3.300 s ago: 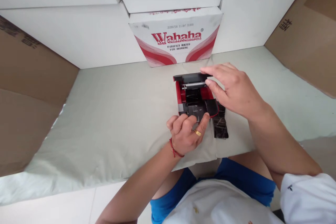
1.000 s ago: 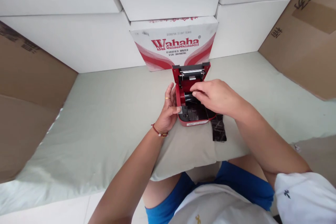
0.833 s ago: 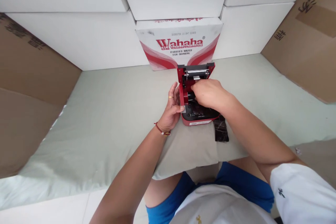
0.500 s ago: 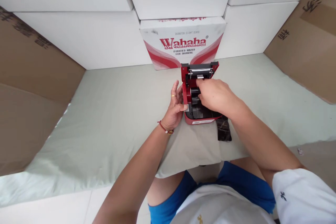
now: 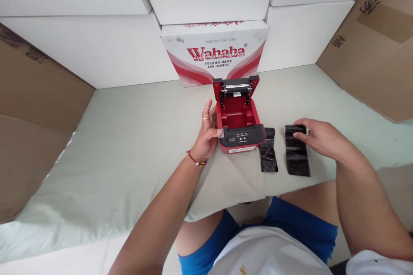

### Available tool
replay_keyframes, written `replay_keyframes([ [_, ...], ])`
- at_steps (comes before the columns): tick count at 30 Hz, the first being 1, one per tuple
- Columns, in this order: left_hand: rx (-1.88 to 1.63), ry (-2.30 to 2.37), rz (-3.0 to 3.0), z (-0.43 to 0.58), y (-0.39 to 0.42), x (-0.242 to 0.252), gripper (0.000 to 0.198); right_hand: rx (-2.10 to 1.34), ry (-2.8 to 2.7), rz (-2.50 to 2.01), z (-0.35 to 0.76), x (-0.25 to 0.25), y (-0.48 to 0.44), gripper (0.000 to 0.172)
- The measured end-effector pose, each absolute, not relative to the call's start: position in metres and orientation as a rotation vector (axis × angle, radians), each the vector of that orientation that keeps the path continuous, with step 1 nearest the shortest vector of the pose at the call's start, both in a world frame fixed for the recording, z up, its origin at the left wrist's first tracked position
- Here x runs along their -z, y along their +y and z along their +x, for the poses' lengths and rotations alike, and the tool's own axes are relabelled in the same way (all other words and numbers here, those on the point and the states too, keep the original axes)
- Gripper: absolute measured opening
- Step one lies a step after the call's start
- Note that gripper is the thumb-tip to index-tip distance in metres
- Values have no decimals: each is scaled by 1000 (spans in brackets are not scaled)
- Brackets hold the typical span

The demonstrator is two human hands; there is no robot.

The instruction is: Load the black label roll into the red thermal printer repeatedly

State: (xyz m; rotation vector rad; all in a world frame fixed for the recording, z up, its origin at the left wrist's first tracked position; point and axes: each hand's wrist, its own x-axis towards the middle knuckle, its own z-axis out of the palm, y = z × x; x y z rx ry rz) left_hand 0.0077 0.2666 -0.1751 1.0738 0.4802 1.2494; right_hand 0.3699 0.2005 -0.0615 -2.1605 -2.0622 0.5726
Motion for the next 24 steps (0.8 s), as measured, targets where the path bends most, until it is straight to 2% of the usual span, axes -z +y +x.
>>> replay_keyframes([
  [3,-1247,490,1051,7,264,171,100,-414,-2062,-2032,353,77,201,38],
  [6,-1245,498,1042,7,263,169,99,-411,-2148,-1819,324,86,204,37],
  [11,-1246,504,1025,7,263,169,98,-503,-2371,-1980,293,93,212,40],
  [15,-1242,504,1012,8,263,170,100,-764,-2486,-1728,310,55,196,30],
  [18,-1244,489,1006,9,264,171,100,-1063,-2392,-1429,323,9,184,36],
  [21,-1254,477,1017,10,266,172,97,-970,-2287,-1449,307,-20,194,46],
  [24,-1270,469,1051,12,269,176,98,-790,-2259,-1533,268,-16,222,41],
])
